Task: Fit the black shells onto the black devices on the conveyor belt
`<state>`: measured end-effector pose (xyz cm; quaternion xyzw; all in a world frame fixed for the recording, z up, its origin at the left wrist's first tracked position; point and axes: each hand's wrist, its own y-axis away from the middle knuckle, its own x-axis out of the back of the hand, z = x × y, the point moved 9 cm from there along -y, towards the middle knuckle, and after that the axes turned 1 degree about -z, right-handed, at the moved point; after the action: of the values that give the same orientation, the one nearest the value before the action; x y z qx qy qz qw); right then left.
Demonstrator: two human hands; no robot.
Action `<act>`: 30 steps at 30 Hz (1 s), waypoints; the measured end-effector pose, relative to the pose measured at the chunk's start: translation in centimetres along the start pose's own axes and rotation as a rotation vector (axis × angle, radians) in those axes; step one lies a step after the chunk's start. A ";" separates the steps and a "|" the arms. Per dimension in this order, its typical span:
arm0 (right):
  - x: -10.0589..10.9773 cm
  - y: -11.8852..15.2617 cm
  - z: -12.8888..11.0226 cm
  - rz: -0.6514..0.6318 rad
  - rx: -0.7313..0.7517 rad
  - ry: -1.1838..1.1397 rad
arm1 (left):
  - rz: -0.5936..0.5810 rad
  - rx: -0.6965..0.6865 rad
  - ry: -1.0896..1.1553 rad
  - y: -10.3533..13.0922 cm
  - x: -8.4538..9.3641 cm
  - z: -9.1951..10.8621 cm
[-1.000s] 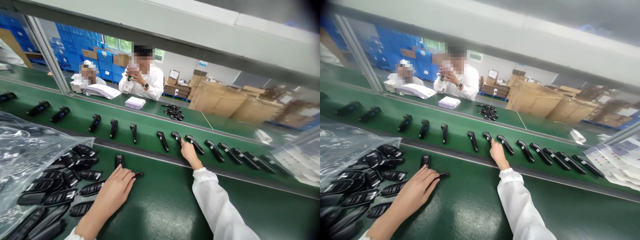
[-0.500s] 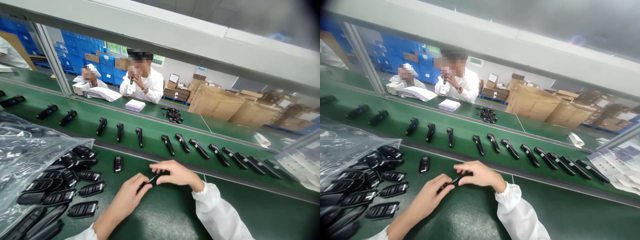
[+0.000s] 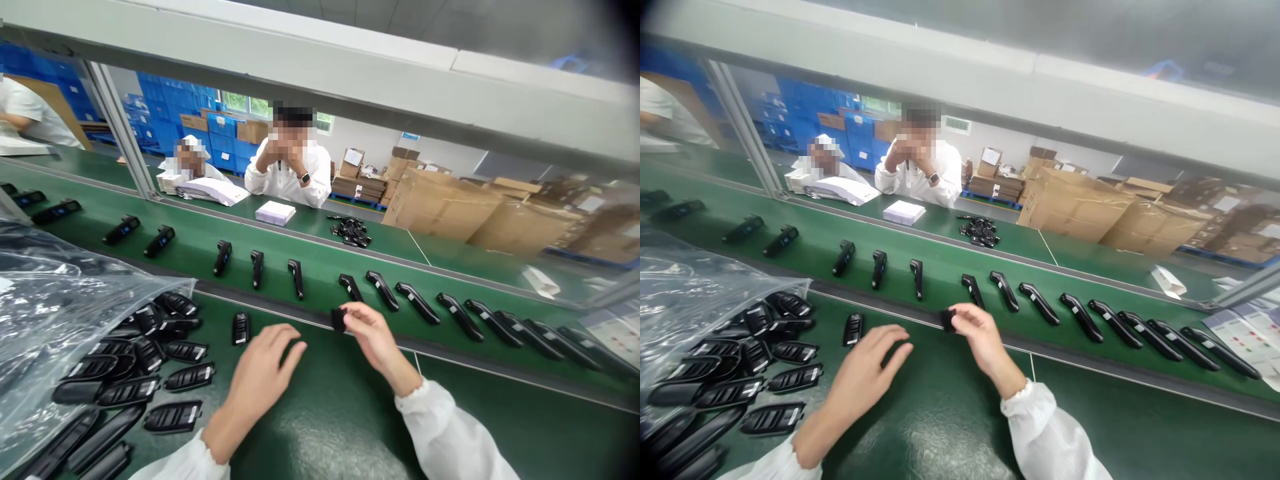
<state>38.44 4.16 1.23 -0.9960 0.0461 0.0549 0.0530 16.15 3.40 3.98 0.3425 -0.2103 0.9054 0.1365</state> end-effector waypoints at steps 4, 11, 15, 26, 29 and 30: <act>8.2 -2.6 -0.4 0.249 0.058 0.584 | 0.192 0.091 -0.652 0.2 4.5 -4.3; 10.1 -4.6 3.4 0.243 0.045 1.250 | 0.038 0.068 -0.661 0.4 2.6 -6.5; 10.4 -5.4 3.8 0.248 0.048 1.378 | 0.061 0.104 -0.325 0.1 2.0 -5.4; 12.7 -5.4 2.7 0.286 0.031 1.335 | -0.073 0.324 0.317 0.8 -0.2 -4.1; 10.6 -4.1 0.4 0.356 0.166 1.226 | -0.179 0.286 0.331 1.1 -1.2 -2.7; 8.8 -3.6 -0.3 0.283 0.233 1.127 | -0.199 0.275 0.313 1.2 -1.4 -2.4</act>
<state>47.50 6.93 0.87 -0.8433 0.2054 -0.4815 0.1215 15.37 3.34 1.11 0.2321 -0.0265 0.9498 0.2081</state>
